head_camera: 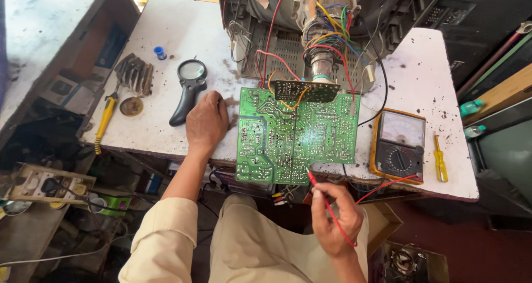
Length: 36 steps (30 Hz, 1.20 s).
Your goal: The person is testing a green circuit board using a multimeter. They repeatedly touch various points on the board with the multimeter probes to check electrical continuity or voltage.
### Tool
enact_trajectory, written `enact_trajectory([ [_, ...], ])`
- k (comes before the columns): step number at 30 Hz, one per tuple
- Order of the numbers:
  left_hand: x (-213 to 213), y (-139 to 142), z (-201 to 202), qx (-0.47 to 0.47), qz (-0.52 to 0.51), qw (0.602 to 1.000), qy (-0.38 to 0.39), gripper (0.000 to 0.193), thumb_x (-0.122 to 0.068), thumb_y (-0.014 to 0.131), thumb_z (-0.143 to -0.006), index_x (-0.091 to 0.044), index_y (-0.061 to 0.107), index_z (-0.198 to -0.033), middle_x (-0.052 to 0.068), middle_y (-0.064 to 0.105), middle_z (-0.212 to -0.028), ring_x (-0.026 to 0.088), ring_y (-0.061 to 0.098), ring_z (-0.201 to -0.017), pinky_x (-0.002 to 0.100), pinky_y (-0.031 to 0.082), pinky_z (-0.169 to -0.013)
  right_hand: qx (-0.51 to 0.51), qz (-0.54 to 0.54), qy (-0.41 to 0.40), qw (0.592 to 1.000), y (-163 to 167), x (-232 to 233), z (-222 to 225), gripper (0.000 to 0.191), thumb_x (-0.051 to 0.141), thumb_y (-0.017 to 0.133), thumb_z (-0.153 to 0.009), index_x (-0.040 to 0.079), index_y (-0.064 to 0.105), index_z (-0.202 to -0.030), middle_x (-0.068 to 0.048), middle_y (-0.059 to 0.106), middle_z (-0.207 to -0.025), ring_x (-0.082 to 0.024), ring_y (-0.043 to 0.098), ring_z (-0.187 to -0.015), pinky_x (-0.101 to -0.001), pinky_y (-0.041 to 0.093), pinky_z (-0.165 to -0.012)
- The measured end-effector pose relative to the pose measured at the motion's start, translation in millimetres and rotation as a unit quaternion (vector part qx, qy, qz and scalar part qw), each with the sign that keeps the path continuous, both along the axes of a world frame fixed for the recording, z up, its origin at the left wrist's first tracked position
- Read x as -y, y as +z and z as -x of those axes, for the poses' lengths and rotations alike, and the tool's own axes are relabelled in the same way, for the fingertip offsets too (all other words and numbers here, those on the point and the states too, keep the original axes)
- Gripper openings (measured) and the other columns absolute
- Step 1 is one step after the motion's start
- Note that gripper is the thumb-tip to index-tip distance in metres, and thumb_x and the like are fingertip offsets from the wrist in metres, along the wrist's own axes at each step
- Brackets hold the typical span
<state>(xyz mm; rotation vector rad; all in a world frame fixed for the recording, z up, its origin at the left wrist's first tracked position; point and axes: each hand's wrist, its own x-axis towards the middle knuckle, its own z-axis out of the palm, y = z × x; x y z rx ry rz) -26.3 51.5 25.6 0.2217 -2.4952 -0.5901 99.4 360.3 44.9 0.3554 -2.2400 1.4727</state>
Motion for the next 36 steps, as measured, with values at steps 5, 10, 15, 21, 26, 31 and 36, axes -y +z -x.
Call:
enact_trajectory([
  [5,2.0,1.6,0.0,0.006,-0.009,1.000,0.006,0.014,-0.018,0.057,-0.100,-0.005,0.061,-0.098,0.017,0.069,-0.095,0.040,0.068,-0.082,0.050,0.053,-0.072,0.018,0.084,0.002,0.996,-8.4,5.0,15.3,0.021,0.005,0.066,-0.098,-0.003,0.067,-0.117,-0.008,0.075,-0.100,-0.010,0.071,-0.090,-0.0255,0.058,-0.083],
  [10,3.8,3.7,-0.4,0.007,-0.010,1.000,0.000,0.015,-0.017,0.056,-0.100,-0.003,0.061,-0.098,0.018,0.069,-0.094,0.041,0.068,-0.080,0.051,0.052,-0.072,0.061,0.123,0.035,0.990,-13.8,19.0,10.7,0.019,0.003,0.060,-0.101,-0.002,0.068,-0.118,-0.009,0.076,-0.100,-0.009,0.071,-0.085,-0.0253,0.060,-0.079],
  [15,4.8,3.6,-0.9,0.005,-0.016,1.000,-0.001,0.013,-0.016,0.056,-0.100,-0.004,0.061,-0.098,0.018,0.069,-0.095,0.041,0.068,-0.081,0.051,0.052,-0.072,0.038,0.062,0.015,0.997,-14.1,26.6,7.2,0.017,0.003,0.066,-0.096,-0.001,0.071,-0.111,-0.008,0.077,-0.096,-0.008,0.070,-0.078,-0.0235,0.057,-0.072],
  [21,5.4,2.6,-0.4,0.005,-0.012,1.000,0.000,0.013,-0.016,0.057,-0.099,-0.004,0.061,-0.098,0.018,0.069,-0.095,0.041,0.068,-0.081,0.051,0.052,-0.071,0.026,0.030,0.003,0.999,-13.9,24.9,3.3,0.015,0.004,0.071,-0.092,0.001,0.072,-0.107,-0.006,0.076,-0.090,-0.009,0.068,-0.073,-0.0226,0.053,-0.065],
  [26,4.6,1.6,-1.3,0.006,-0.006,1.000,0.000,0.014,-0.016,0.057,-0.100,-0.003,0.060,-0.098,0.018,0.068,-0.095,0.040,0.068,-0.082,0.050,0.052,-0.072,0.025,0.043,0.011,0.999,-17.7,22.4,-10.3,0.012,0.004,0.069,-0.095,0.002,0.070,-0.107,-0.005,0.075,-0.093,-0.010,0.071,-0.080,-0.0240,0.056,-0.073],
  [31,4.1,0.2,-2.4,-0.002,-0.003,1.000,-0.003,0.014,-0.017,0.056,-0.100,-0.003,0.061,-0.099,0.018,0.068,-0.096,0.040,0.068,-0.083,0.050,0.053,-0.072,0.024,0.025,-0.003,0.999,-19.5,15.7,-17.0,0.014,0.004,0.071,-0.093,0.002,0.070,-0.106,-0.006,0.073,-0.094,-0.010,0.069,-0.081,-0.0242,0.055,-0.072],
  [36,4.5,-2.1,-2.6,0.006,-0.003,1.000,0.005,0.015,-0.017,0.056,-0.101,-0.004,0.061,-0.100,0.017,0.069,-0.097,0.039,0.068,-0.083,0.049,0.053,-0.073,0.014,0.019,0.012,1.000,-20.6,11.4,-22.3,0.014,0.004,0.070,-0.093,0.002,0.070,-0.107,-0.007,0.073,-0.095,-0.010,0.070,-0.085,-0.0243,0.055,-0.075],
])
